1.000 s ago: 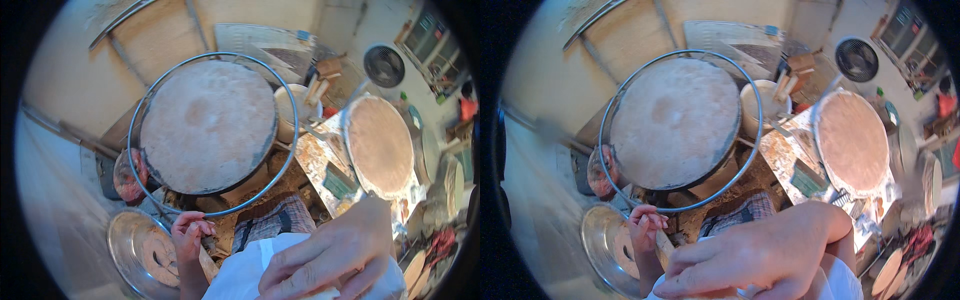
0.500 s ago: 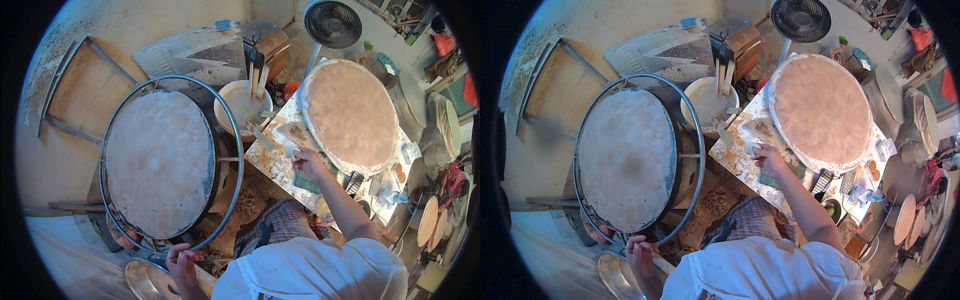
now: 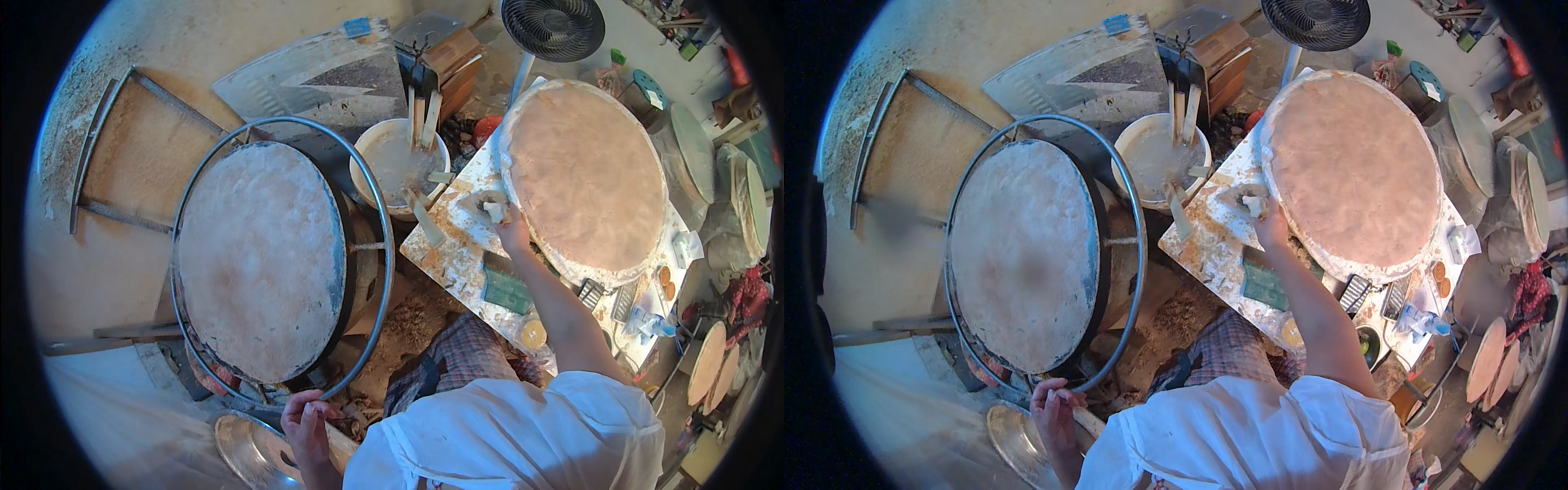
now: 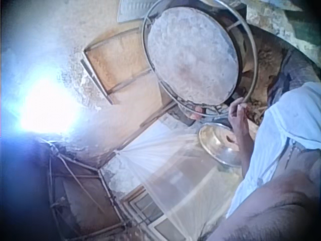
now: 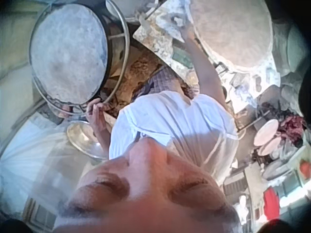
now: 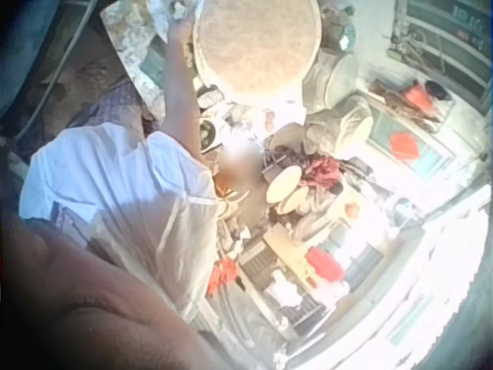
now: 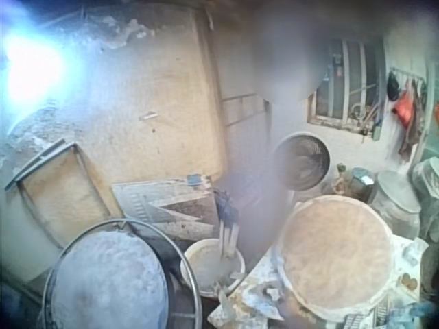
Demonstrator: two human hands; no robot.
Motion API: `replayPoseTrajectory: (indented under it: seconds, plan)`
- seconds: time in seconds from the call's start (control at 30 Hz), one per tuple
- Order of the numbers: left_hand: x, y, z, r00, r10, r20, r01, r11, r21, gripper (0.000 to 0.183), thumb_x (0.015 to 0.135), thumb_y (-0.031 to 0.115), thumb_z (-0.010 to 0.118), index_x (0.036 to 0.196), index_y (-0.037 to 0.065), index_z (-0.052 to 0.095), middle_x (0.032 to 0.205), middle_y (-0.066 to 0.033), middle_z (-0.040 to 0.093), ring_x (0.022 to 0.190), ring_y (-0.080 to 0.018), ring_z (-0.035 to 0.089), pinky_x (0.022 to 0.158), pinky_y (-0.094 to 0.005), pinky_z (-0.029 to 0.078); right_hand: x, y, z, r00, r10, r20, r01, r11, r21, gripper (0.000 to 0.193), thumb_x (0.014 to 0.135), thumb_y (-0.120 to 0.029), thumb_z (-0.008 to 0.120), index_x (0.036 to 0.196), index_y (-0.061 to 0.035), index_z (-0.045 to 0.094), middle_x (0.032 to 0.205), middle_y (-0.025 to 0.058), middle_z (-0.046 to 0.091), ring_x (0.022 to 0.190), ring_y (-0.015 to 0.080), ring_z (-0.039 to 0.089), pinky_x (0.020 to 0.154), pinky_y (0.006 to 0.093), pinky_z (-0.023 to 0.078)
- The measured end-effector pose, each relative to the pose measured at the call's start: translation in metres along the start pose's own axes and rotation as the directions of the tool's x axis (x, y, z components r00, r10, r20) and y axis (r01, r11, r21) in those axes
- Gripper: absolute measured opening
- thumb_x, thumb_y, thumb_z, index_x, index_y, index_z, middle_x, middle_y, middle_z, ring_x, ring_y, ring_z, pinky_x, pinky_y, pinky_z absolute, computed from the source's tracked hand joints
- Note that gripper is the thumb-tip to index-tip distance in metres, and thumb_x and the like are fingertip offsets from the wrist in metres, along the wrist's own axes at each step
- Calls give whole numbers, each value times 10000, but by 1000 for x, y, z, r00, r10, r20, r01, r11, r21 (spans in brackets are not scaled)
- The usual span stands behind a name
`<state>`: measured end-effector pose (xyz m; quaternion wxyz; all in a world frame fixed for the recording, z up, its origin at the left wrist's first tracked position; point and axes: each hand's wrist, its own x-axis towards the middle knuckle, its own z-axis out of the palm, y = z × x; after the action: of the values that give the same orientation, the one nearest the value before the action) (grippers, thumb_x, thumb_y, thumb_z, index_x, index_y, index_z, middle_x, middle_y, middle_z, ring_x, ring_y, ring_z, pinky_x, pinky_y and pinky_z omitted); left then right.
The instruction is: The person scoops batter from a metal bowl and spreads it in a circular motion on a large inverted wok-like pan. They use a wooden stick to smooth the batter, then lift the cooked crepe and place it on a nearby surface. The process is repeated with additional batter.
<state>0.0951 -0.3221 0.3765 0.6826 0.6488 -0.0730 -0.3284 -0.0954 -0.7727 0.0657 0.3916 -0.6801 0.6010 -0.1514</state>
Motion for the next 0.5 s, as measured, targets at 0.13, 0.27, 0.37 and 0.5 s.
replayPoseTrajectory:
  seconds: [0.13,0.27,0.37,0.5]
  plan:
    - [0,-12,0,991,-110,-81,112,994,19,228,924,163,583,1027,-40,596,754,-90,636,639,-179,630,634,-322,559,-64,-3,-46,982,-22,188,86,935,-343,760,748,-118,714,1407,-86,338,1338,222,459,1172,366,514,945,441,450]
    - [1,-50,-21,937,-316,-147,333,935,118,278,965,241,526,997,-23,610,750,-106,642,659,-207,649,624,-342,567,-124,48,-51,859,329,393,56,702,-710,982,706,-197,737,1493,-82,161,1513,256,170,1382,452,207,1045,583,298]
    - [-3,-103,-62,851,-519,-79,524,850,57,432,993,377,448,1031,-30,589,776,-139,661,686,-271,663,645,-401,566,-148,44,-46,862,301,407,175,577,-798,1001,726,-234,716,1495,-28,110,1522,299,100,1379,500,169,1052,595,268]
    - [-2,-161,-112,641,-750,-162,699,658,-280,658,980,557,320,1089,-56,534,846,-201,669,729,-328,669,657,-452,539,-160,55,-32,879,237,414,206,594,-778,951,763,-243,676,1481,21,112,1512,327,98,1369,522,179,1063,587,250]
